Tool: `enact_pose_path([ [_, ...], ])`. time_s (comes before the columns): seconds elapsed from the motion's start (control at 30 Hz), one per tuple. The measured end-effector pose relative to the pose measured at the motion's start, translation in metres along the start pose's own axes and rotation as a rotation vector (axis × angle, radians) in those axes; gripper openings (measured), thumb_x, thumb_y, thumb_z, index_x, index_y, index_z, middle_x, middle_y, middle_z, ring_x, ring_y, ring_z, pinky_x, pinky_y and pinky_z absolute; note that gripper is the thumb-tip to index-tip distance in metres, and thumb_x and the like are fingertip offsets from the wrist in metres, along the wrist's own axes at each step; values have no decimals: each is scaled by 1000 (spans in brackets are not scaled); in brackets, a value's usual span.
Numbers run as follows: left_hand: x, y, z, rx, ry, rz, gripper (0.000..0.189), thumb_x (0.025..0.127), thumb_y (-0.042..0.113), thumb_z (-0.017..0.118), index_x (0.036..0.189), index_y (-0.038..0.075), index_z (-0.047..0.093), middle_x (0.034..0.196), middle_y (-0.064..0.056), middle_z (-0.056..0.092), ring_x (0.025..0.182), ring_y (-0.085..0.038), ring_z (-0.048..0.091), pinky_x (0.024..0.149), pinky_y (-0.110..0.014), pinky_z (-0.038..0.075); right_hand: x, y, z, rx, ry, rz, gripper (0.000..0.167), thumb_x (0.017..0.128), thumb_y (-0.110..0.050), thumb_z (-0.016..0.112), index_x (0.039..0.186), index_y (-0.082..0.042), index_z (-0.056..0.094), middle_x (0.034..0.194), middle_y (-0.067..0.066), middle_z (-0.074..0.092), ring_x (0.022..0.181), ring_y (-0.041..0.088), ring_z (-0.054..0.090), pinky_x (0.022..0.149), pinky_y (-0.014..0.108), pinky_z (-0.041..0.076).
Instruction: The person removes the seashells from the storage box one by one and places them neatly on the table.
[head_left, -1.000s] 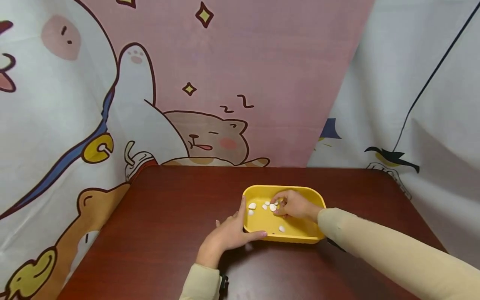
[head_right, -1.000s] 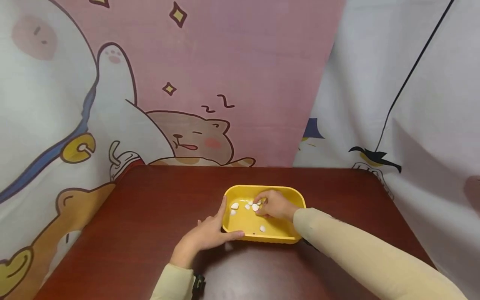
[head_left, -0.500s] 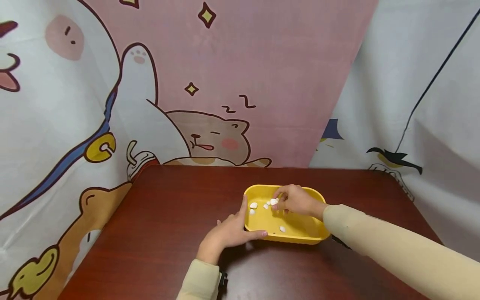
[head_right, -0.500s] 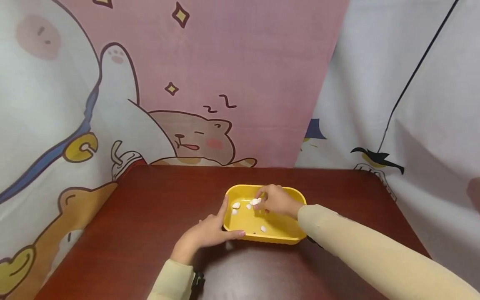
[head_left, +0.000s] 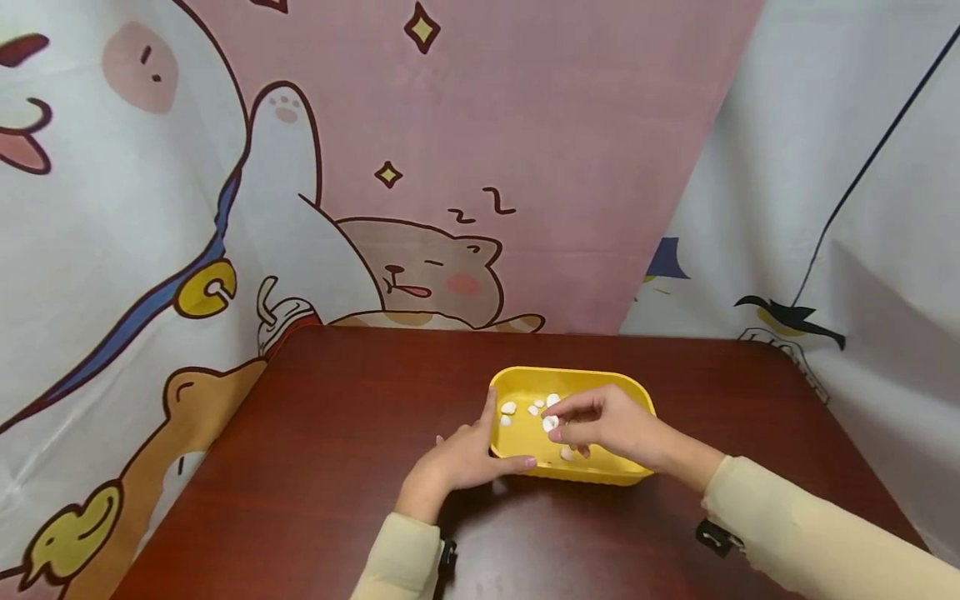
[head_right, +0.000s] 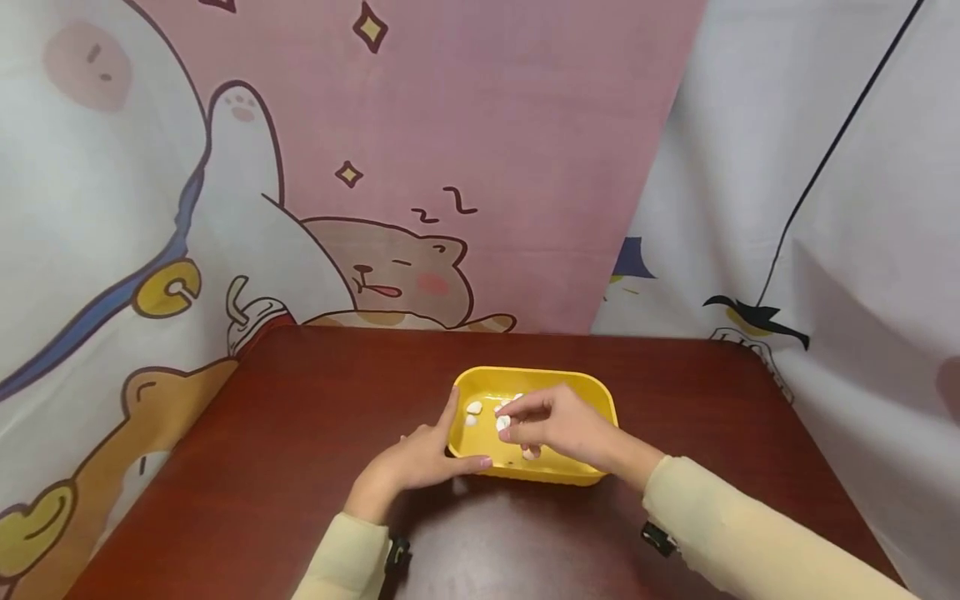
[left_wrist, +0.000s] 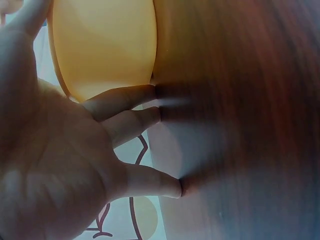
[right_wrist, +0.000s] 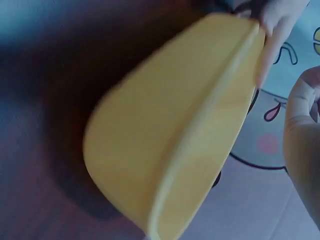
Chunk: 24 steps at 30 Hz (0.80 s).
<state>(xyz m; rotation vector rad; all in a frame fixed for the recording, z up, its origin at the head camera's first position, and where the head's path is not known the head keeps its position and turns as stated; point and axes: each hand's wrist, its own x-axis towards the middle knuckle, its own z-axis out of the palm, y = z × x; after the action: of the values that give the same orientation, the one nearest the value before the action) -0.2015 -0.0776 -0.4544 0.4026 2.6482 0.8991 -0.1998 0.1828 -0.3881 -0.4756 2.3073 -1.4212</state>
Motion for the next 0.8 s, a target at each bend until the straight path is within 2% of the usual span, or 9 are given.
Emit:
enact_pose_path([
  [0.23, -2, -5, 5, -2, -2, 2, 128, 85, 79, 69, 172, 27, -8, 138, -20, 68, 131, -36, 65, 114, -82, 29, -22, 11, 34, 185, -39, -65, 35, 98, -21, 79, 119, 6, 75, 86, 12, 75, 70, 16, 68, 68, 33, 61],
  [0.4, 0, -4, 3, 8, 0, 19, 128, 85, 79, 69, 172, 26, -8, 138, -18, 69, 129, -36, 66, 114, -80, 32, -29, 19, 55, 302, -48, -112, 34, 95, -11, 79, 114, 16, 69, 94, 2, 80, 79, 14, 74, 71, 33, 63],
  [0.5, 2, -3, -2, 13, -14, 19, 128, 85, 78, 70, 172, 28, -9, 115, -13, 74, 106, -27, 71, 103, -62, 50, -31, 21, 65, 325, -61, -147, 28, 94, -5, 79, 109, 16, 66, 95, -5, 78, 80, 10, 74, 71, 33, 63],
  [0.57, 3, -3, -5, 5, -29, 19, 129, 85, 78, 71, 172, 28, -10, 99, -9, 71, 92, -22, 69, 90, -50, 54, -31, 22, 70, 308, -70, -164, 27, 93, -5, 80, 107, 14, 65, 93, -3, 77, 78, 10, 72, 70, 34, 63],
  [0.6, 4, -4, -6, 1, -33, 18, 129, 85, 78, 71, 172, 28, -10, 98, -9, 70, 89, -20, 68, 86, -46, 54, -31, 22, 74, 296, -77, -167, 28, 93, -5, 80, 107, 13, 65, 92, -1, 76, 77, 11, 72, 69, 35, 63],
  [0.63, 5, -4, -7, -11, -37, 23, 131, 85, 76, 72, 172, 26, -12, 99, -9, 71, 88, -20, 68, 84, -43, 54, -31, 23, 78, 282, -84, -166, 28, 92, -5, 81, 107, 13, 64, 91, 1, 76, 76, 11, 73, 68, 37, 64],
  [0.7, 6, -3, -8, -21, -33, 26, 132, 86, 74, 73, 172, 21, -12, 117, -14, 72, 101, -24, 70, 91, -45, 56, -30, 24, 87, 232, -92, -160, 29, 92, -9, 83, 107, 10, 67, 90, 5, 76, 72, 13, 73, 66, 40, 64],
  [0.77, 6, -2, -8, -21, -28, 16, 132, 87, 73, 72, 171, 16, -12, 137, -20, 67, 116, -28, 69, 100, -48, 55, -29, 28, 98, 159, -97, -160, 26, 92, -14, 84, 105, 4, 70, 87, 8, 75, 67, 13, 72, 62, 41, 63],
  [0.8, 6, -2, -8, -23, -29, 9, 132, 88, 73, 72, 171, 15, -12, 138, -21, 67, 118, -30, 68, 102, -49, 54, -28, 30, 103, 118, -97, -156, 23, 92, -16, 84, 102, 0, 71, 84, 5, 74, 65, 12, 71, 60, 40, 62],
])
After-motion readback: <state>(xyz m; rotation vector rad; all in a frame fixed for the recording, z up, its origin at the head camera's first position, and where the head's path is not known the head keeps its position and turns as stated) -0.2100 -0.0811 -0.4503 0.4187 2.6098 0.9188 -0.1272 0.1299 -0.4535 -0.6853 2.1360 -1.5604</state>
